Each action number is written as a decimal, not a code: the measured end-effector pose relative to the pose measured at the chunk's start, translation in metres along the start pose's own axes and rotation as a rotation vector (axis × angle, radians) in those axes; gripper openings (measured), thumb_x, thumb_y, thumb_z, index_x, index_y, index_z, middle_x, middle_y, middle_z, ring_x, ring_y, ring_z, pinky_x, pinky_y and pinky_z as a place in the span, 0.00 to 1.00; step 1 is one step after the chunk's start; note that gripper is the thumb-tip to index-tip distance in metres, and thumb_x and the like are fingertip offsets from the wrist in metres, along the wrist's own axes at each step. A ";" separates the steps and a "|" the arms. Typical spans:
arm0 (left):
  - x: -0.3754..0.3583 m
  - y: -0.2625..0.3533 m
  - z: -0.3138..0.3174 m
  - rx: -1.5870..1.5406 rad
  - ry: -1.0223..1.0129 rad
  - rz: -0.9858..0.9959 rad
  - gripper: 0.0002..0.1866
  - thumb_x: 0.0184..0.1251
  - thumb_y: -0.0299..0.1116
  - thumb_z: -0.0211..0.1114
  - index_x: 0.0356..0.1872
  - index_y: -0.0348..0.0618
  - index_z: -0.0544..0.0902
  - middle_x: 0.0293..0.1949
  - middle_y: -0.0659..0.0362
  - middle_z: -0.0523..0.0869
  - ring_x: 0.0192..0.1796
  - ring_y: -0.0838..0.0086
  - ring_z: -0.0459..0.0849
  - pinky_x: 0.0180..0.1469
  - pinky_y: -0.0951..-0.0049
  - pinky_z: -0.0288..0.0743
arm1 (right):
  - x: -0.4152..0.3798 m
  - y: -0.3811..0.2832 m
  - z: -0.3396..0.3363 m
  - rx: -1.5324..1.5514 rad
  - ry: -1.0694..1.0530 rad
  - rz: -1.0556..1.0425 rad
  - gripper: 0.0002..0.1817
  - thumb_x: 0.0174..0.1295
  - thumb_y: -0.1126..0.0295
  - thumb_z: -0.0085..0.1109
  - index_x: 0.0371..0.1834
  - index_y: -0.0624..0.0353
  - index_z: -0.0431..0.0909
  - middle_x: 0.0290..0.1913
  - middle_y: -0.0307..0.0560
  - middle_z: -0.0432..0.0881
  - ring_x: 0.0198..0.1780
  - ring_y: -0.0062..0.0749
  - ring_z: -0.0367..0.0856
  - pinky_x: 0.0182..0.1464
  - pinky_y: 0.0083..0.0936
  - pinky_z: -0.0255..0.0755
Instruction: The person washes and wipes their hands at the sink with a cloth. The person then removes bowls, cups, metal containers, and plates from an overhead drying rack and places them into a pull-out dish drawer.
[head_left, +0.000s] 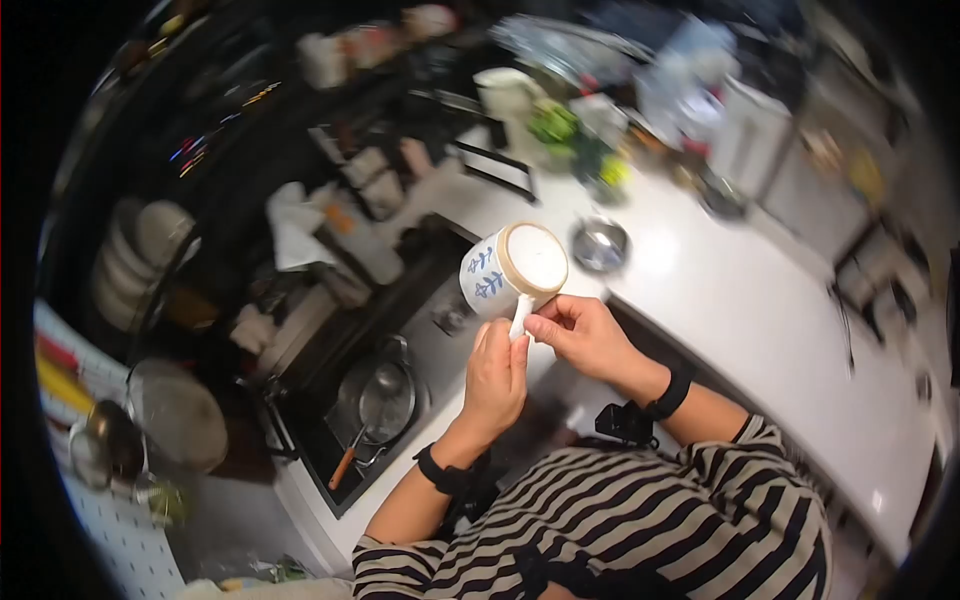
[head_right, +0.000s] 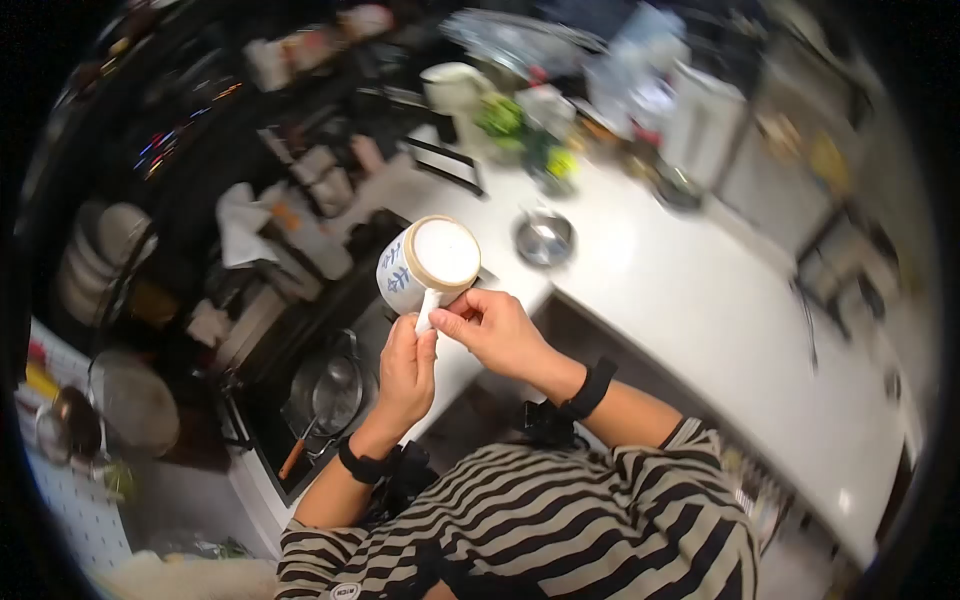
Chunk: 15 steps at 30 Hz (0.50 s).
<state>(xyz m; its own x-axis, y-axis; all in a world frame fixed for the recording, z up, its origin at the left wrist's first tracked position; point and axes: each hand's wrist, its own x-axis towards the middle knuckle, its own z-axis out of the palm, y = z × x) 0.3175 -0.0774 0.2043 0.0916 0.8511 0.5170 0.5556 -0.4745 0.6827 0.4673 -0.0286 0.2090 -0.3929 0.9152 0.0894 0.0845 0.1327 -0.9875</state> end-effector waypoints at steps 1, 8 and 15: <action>-0.012 0.005 0.017 0.020 -0.053 0.066 0.06 0.66 0.28 0.50 0.35 0.34 0.70 0.31 0.47 0.72 0.36 0.52 0.70 0.37 0.58 0.64 | -0.028 0.012 -0.007 0.107 0.034 0.045 0.19 0.58 0.58 0.61 0.33 0.67 0.78 0.24 0.38 0.78 0.24 0.16 0.70 0.27 0.15 0.65; -0.090 0.053 0.158 -0.113 -0.531 0.470 0.05 0.58 0.22 0.54 0.35 0.34 0.70 0.31 0.48 0.71 0.33 0.52 0.69 0.35 0.58 0.65 | -0.213 0.079 -0.058 0.632 0.526 0.598 0.17 0.58 0.56 0.60 0.26 0.61 0.75 0.22 0.33 0.69 0.20 0.13 0.63 0.17 0.13 0.53; -0.167 0.108 0.284 -0.194 -1.014 0.543 0.06 0.57 0.23 0.56 0.34 0.36 0.68 0.32 0.49 0.72 0.36 0.53 0.72 0.36 0.59 0.68 | -0.358 0.146 -0.096 1.043 0.972 0.592 0.10 0.61 0.63 0.58 0.34 0.58 0.75 0.26 0.32 0.72 0.22 0.12 0.62 0.19 0.12 0.52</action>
<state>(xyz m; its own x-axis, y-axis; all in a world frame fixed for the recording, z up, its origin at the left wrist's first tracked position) 0.5970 -0.2072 0.0452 0.9456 0.2737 0.1757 0.1131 -0.7834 0.6112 0.7084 -0.3002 0.0449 0.2274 0.6809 -0.6962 -0.8107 -0.2637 -0.5227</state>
